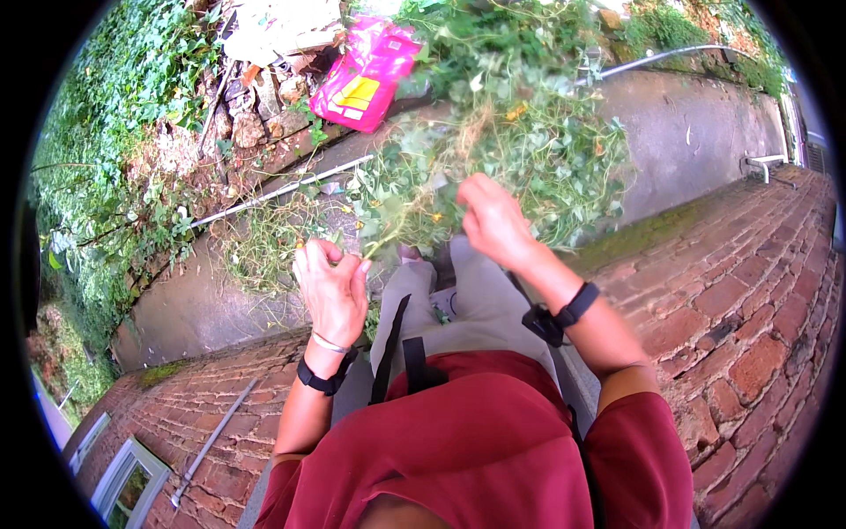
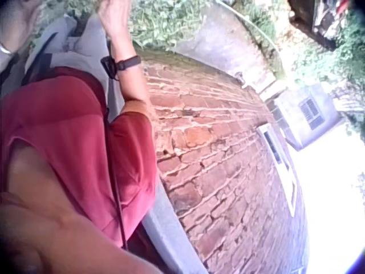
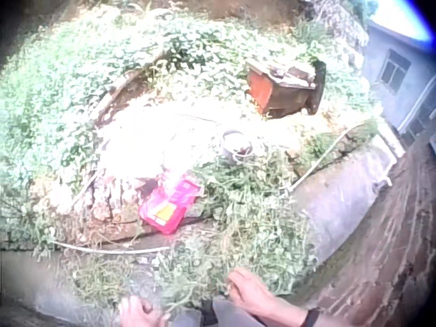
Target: The person strips leaves from vines by hand and collects the vines together.
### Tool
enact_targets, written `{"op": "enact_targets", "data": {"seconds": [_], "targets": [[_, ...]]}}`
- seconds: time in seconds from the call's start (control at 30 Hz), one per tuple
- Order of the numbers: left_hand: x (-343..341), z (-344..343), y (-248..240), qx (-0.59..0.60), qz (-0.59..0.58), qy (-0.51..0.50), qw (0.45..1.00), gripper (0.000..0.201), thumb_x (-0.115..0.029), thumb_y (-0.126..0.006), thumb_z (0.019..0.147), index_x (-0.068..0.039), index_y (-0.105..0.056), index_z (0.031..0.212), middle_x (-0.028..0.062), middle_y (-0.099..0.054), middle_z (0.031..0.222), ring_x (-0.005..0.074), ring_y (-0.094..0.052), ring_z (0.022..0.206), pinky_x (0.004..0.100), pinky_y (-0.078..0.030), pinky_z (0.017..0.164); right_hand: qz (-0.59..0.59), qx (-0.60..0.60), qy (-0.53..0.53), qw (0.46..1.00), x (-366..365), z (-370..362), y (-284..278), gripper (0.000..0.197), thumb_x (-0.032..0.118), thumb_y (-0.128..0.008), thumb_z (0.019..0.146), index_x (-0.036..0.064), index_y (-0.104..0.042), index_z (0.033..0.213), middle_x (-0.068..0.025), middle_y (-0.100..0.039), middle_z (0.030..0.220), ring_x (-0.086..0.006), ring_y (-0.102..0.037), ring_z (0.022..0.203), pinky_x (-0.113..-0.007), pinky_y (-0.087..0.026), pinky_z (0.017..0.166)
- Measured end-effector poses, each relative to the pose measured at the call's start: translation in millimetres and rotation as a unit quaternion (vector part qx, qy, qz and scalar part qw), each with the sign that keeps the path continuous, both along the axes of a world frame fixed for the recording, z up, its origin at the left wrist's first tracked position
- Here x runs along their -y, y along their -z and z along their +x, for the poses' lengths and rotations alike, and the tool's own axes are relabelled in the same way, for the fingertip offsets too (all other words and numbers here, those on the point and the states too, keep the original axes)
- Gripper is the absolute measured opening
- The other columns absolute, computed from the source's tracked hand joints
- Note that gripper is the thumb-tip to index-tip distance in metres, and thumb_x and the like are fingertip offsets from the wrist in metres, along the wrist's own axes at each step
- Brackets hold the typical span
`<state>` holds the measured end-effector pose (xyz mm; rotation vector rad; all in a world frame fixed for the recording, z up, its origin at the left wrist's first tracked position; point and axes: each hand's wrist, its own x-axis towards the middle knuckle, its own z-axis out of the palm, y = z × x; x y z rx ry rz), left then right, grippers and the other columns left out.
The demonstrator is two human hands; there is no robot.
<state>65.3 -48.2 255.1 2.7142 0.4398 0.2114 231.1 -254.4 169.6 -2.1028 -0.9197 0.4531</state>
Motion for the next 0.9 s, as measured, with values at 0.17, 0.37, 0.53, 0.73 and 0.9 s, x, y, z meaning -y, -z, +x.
{"op": "enact_targets", "data": {"seconds": [0.17,0.37,0.53,0.73,0.9], "targets": [[-14,-6,19,-0.003,-0.177,-0.075,0.981,0.019,-0.013,-0.065,0.089,-0.004,-0.062,0.074,0.0058,-0.052,0.069,0.0245,-0.050,0.073,0.0349,-0.038,0.068,-0.086,-0.256,0.086,0.959,8,-7,90,0.010,0.005,-0.062,0.081,-0.0003,-0.069,0.086,-0.0168,-0.068,0.086,-0.0321,-0.066,0.078,-0.042,-0.052,0.072],[-2,20,-11,-0.027,-0.670,-0.197,0.715,0.033,-0.023,-0.053,0.100,-0.005,-0.056,0.073,0.0041,-0.056,0.072,0.0165,-0.055,0.068,0.0326,-0.047,0.069,0.190,-0.532,0.172,0.807,-41,-31,106,0.076,0.002,-0.063,0.078,-0.0011,-0.033,0.147,-0.0130,-0.041,0.148,-0.0209,-0.048,0.125,-0.032,-0.040,0.104],[-6,27,-8,-0.060,-0.748,-0.212,0.626,0.030,-0.025,-0.048,0.102,-0.006,-0.052,0.079,0.0054,-0.052,0.074,0.0185,-0.052,0.069,0.0393,-0.050,0.071,0.468,-0.699,0.019,0.540,-54,-13,59,0.061,0.001,-0.055,0.082,0.0028,-0.041,0.142,-0.0201,-0.057,0.131,-0.0186,-0.063,0.103,-0.024,-0.046,0.088],[-4,34,-11,-0.059,-0.741,-0.224,0.631,0.030,-0.022,-0.051,0.100,-0.007,-0.049,0.075,0.0022,-0.043,0.066,0.0146,-0.041,0.059,0.0318,-0.039,0.058,0.244,-0.670,0.064,0.699,-18,-7,65,0.034,0.018,-0.059,0.096,0.0043,-0.052,0.127,-0.0031,-0.059,0.085,-0.0109,-0.056,0.070,-0.022,-0.044,0.061],[4,35,-24,-0.090,-0.727,-0.233,0.640,0.032,-0.019,-0.051,0.099,-0.008,-0.045,0.070,0.0000,-0.036,0.062,0.0127,-0.036,0.057,0.0299,-0.034,0.056,-0.117,-0.084,0.061,0.988,7,34,102,0.031,0.031,-0.054,0.096,0.0045,-0.065,0.084,-0.0208,-0.066,0.084,-0.0363,-0.065,0.080,-0.048,-0.051,0.075]]}}
